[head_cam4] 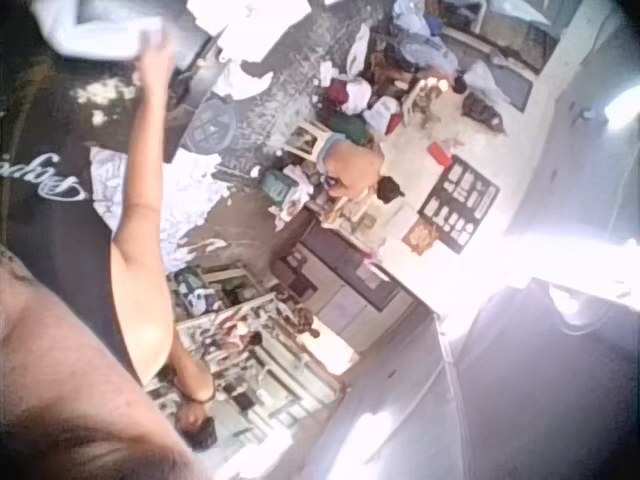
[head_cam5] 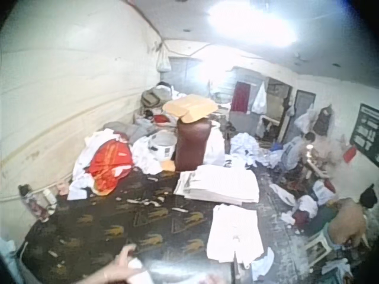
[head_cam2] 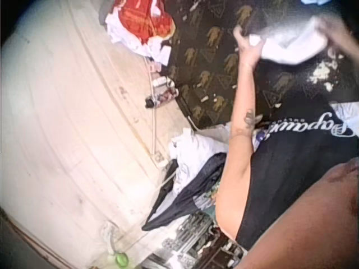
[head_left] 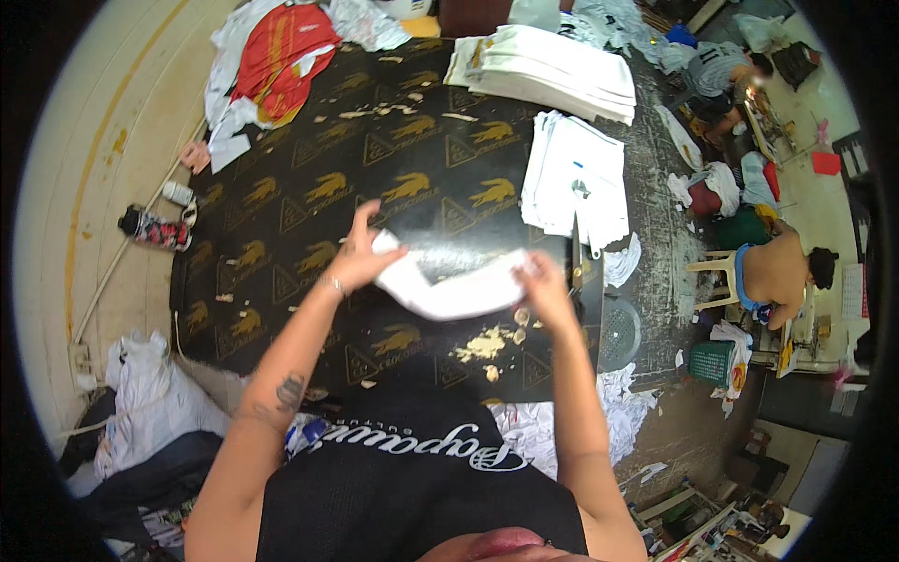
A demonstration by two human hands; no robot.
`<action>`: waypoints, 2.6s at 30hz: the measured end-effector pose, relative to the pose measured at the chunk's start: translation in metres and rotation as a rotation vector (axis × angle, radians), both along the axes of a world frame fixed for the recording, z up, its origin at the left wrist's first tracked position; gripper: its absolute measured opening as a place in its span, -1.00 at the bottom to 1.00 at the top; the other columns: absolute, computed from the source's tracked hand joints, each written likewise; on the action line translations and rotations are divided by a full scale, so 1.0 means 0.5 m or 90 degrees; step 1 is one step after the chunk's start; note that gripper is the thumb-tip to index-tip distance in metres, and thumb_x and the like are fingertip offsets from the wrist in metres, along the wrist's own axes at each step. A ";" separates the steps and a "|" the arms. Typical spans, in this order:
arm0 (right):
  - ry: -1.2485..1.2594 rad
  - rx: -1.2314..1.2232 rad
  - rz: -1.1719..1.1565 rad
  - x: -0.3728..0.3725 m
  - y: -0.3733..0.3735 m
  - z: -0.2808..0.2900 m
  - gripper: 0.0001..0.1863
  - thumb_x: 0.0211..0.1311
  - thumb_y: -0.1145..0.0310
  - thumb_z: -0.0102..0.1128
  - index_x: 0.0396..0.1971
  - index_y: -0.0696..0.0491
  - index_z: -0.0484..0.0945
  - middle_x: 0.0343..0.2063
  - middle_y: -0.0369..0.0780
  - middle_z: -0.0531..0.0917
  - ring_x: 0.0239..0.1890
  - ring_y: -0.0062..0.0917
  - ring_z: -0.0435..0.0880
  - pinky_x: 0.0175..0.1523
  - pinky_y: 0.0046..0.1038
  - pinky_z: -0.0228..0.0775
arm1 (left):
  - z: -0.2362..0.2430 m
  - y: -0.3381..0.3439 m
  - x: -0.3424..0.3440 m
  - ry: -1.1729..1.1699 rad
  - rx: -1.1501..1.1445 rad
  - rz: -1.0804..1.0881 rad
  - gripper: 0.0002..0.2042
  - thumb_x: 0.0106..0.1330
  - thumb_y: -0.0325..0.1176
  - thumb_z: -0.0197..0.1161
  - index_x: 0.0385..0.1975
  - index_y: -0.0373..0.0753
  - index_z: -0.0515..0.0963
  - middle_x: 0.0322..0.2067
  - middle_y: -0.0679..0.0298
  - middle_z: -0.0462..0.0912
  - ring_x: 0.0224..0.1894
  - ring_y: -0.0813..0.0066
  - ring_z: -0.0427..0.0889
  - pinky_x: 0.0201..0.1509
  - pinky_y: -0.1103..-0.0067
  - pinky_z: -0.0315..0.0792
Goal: The person uses shears to cut a white fabric piece laid over a red and yellow jersey on a table. They trim the edges, fold the fabric, and repeat the cutting process on multiple pieces, stacking the cut fabric and jersey sections on the table.
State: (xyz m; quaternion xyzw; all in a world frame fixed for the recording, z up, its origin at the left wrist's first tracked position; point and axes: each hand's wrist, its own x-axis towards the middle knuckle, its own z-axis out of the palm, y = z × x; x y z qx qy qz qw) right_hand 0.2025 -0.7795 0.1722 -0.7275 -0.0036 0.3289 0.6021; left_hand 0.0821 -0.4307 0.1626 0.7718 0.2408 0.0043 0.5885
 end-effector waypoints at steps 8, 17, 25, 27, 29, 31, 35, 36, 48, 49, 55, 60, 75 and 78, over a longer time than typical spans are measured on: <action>-0.595 0.063 -0.267 0.605 -0.007 0.304 -0.48 0.30 0.40 0.49 0.19 0.19 0.51 -0.19 -0.17 0.74 -0.35 -0.61 0.67 -0.29 -0.55 0.52 | 0.304 -0.010 0.727 -0.454 0.165 0.000 -0.54 0.15 -0.15 0.63 0.00 -0.25 0.76 -0.01 0.12 0.81 0.08 0.34 0.75 0.25 0.46 0.56; -0.496 -0.098 -0.434 0.846 -0.015 0.047 -0.42 0.40 0.28 0.38 0.32 0.25 0.52 0.17 -0.08 0.67 0.11 -0.42 0.65 0.21 -0.40 0.44 | 0.075 0.180 1.018 -0.161 0.153 -0.254 -0.61 0.34 -0.06 0.43 0.05 -0.16 0.77 -0.13 0.14 0.84 -0.15 0.30 0.81 0.10 0.43 0.62; -0.515 -0.024 0.131 0.025 0.266 -0.229 -0.49 0.19 0.43 0.45 0.18 0.11 0.62 0.29 0.04 0.51 0.35 -0.04 0.48 0.44 0.01 0.29 | -0.198 0.900 0.519 0.328 0.731 0.026 -0.56 0.44 -0.08 0.24 0.26 -0.05 0.63 0.28 0.01 0.61 0.34 0.07 0.56 0.40 0.19 0.43; -0.595 -0.138 0.253 -0.057 0.296 -0.248 -0.42 0.21 0.21 0.49 0.24 0.01 0.61 0.33 -0.06 0.50 0.36 -0.12 0.47 0.57 0.19 -0.05 | -0.214 0.938 0.397 0.155 0.715 0.090 -0.68 0.43 -0.28 0.22 0.13 -0.15 0.67 0.09 0.00 0.72 0.19 -0.02 0.64 0.28 0.24 0.51; -0.628 -0.275 0.302 -0.089 0.312 -0.253 -0.39 0.27 0.06 0.42 0.28 -0.05 0.59 0.34 -0.11 0.50 0.35 -0.17 0.47 0.56 0.21 -0.03 | -0.182 0.884 0.294 -0.203 0.711 0.067 -0.75 0.41 -0.37 0.24 0.00 -0.30 0.66 -0.11 -0.05 0.71 0.02 -0.12 0.66 0.16 0.20 0.50; -0.601 -0.308 0.316 -0.085 0.316 -0.251 -0.37 0.30 -0.01 0.36 0.30 -0.06 0.57 0.34 -0.12 0.50 0.36 -0.17 0.47 0.56 0.21 -0.05 | -0.119 0.745 0.179 -0.245 0.849 0.114 -0.86 0.35 -0.49 0.19 -0.18 -0.37 0.62 -0.29 -0.05 0.65 -0.16 -0.16 0.64 0.06 0.14 0.47; -0.683 -0.294 0.323 -0.079 0.316 -0.252 -0.38 0.31 0.00 0.33 0.31 -0.05 0.55 0.36 -0.12 0.48 0.39 -0.17 0.43 0.58 0.19 -0.11 | -0.020 0.373 -0.106 0.325 0.661 -0.532 -0.80 0.18 -0.40 0.10 -0.32 -0.29 0.65 -0.29 -0.09 0.74 -0.14 -0.12 0.74 0.16 -0.01 0.48; -0.670 -0.291 0.319 -0.082 0.314 -0.253 -0.36 0.32 0.01 0.32 0.34 -0.03 0.52 0.36 -0.13 0.47 0.40 -0.17 0.42 0.59 0.19 -0.11 | -0.009 0.318 -0.169 0.440 0.438 -0.709 -0.77 0.27 -0.34 0.10 -0.25 -0.29 0.65 -0.25 -0.08 0.75 -0.09 -0.07 0.74 0.19 0.05 0.51; -0.698 -0.005 0.327 -0.182 0.364 -0.192 -0.30 0.23 0.36 0.41 0.40 0.05 0.44 0.31 0.00 0.49 0.31 0.01 0.46 0.46 -0.02 0.26 | -0.153 0.145 -0.538 0.090 0.574 -0.007 -0.66 0.36 -0.30 0.23 0.09 -0.21 0.66 0.03 -0.06 0.70 0.18 -0.09 0.63 0.37 0.20 0.44; -0.706 0.025 0.329 -0.203 0.377 -0.173 -0.30 0.23 0.36 0.41 0.40 0.04 0.44 0.30 0.00 0.50 0.30 0.01 0.46 0.45 -0.01 0.27 | -0.144 0.119 -0.587 0.154 0.490 -0.059 -0.71 0.36 -0.30 0.20 0.01 -0.21 0.67 0.05 -0.04 0.71 0.19 -0.06 0.64 0.34 0.20 0.46; -0.664 0.111 0.342 -0.289 0.439 -0.082 -0.38 0.25 0.44 0.37 0.34 0.06 0.49 0.28 0.00 0.51 0.30 0.01 0.50 0.42 -0.08 0.36 | -0.090 0.091 -0.702 0.530 0.321 -0.940 -0.62 0.40 -0.19 0.15 0.00 -0.33 0.69 -0.02 -0.17 0.75 0.04 -0.01 0.76 0.26 0.17 0.55; -0.745 0.108 0.502 -0.366 0.472 -0.165 -0.40 0.26 0.45 0.34 0.33 0.06 0.50 0.34 0.02 0.49 0.34 0.01 0.49 0.44 -0.06 0.37 | -0.186 0.154 -0.638 0.352 0.630 0.503 -0.45 0.37 0.08 0.31 0.20 -0.19 0.59 0.54 -0.16 0.19 0.62 -0.15 0.08 0.57 -0.12 0.12; -0.338 0.245 0.546 -0.194 0.118 0.354 -0.37 0.14 0.42 0.59 0.23 0.15 0.54 0.02 -0.13 0.72 0.07 -0.41 0.69 0.25 -0.32 0.54 | 0.464 0.341 -0.946 -0.628 0.237 0.384 -0.19 0.39 -0.19 0.38 0.59 -0.16 0.12 0.45 -0.08 0.36 0.42 0.06 0.47 0.50 0.08 0.38; -0.137 0.025 1.007 -0.178 0.092 0.470 -0.39 0.12 0.27 0.68 0.14 0.15 0.65 0.03 -0.12 0.75 0.11 -0.51 0.67 0.21 -0.34 0.52 | 0.525 0.426 -0.879 -0.663 0.126 0.168 -0.27 0.25 -0.09 0.46 0.39 -0.22 0.36 0.32 -0.15 0.47 0.37 -0.02 0.51 0.43 0.01 0.43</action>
